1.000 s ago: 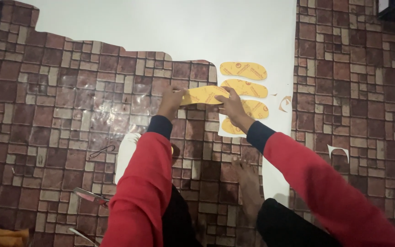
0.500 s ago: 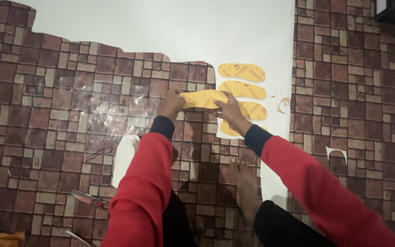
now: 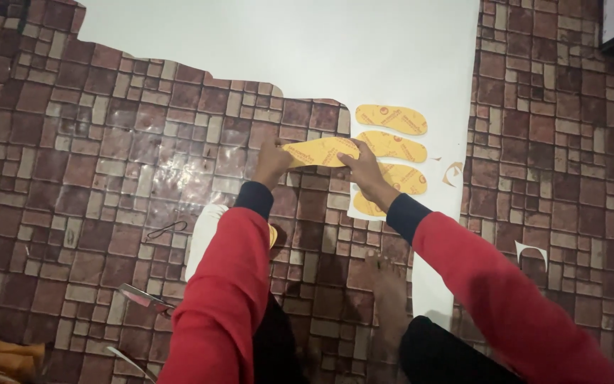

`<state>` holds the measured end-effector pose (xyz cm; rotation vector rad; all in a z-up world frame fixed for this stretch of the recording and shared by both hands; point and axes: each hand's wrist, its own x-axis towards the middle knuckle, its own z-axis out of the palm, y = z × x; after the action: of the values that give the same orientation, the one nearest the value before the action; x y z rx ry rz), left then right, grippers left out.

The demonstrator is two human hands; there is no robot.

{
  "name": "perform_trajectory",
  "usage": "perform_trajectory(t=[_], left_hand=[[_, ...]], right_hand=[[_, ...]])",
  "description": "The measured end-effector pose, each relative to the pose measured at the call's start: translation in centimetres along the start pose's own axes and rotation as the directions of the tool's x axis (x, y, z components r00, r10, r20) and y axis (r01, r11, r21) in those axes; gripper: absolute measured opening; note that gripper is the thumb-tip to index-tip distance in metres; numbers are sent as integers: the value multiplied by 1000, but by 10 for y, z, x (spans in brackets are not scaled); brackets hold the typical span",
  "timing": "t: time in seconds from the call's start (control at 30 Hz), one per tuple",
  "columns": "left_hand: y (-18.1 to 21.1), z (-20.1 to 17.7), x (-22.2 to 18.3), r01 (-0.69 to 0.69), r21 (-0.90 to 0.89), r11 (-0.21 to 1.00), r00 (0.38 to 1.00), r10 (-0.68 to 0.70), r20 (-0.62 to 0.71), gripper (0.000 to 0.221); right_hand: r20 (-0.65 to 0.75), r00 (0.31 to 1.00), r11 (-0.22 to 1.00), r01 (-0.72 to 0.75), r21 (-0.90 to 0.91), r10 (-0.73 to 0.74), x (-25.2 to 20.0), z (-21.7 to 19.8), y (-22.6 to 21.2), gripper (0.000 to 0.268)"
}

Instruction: Using a small tool to lift die-cut yellow insole templates from a backing sheet and stacking them.

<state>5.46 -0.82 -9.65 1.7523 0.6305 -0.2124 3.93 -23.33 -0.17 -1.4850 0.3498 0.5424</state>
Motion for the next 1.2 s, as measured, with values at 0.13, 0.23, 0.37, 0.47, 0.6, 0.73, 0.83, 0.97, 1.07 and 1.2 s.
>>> perform_trajectory(t=[0.13, 0.23, 0.37, 0.47, 0.6, 0.73, 0.83, 0.97, 1.07, 1.2], left_hand=[[10, -10, -10, 26, -13, 1000, 1000, -26, 18, 35], [7, -13, -5, 39, -7, 999, 999, -39, 11, 38], [23, -14, -25, 15, -34, 999, 999, -14, 34, 38], [25, -13, -29, -2, -106, 994, 998, 8, 55, 40], [34, -13, -33, 25, -23, 999, 997, -23, 80, 45], [41, -10, -37, 17, 130, 991, 994, -31, 108, 52], [40, -5, -30, -2, -54, 999, 999, 5, 50, 45], [55, -24, -22, -117, -205, 972, 990, 98, -101, 43], [76, -38, -14, -81, -234, 969, 991, 54, -121, 46], [115, -58, 0, -10, -190, 982, 983, -26, -183, 55]], right_hand=[[9, 1000, 1000, 13, -21, -13, -1, 2, 0, 62], [17, 1000, 1000, 25, 17, -25, 0, 1, -3, 61], [4, 998, 997, 56, -45, -56, 3, -6, 2, 58], [-2, 997, 996, 72, -48, -72, 7, -11, 6, 56], [-47, 997, 994, 58, -91, -63, 1, -14, 0, 59], [-91, 993, 991, 58, -124, -69, -1, -11, -11, 60], [-105, 990, 991, 83, -105, -94, -5, -5, -22, 60], [-75, 993, 993, 83, -78, -89, -3, 4, -39, 62], [-18, 995, 989, 98, -113, -101, 18, 3, -56, 65], [72, 987, 967, 156, -202, -144, 72, -2, -76, 64]])
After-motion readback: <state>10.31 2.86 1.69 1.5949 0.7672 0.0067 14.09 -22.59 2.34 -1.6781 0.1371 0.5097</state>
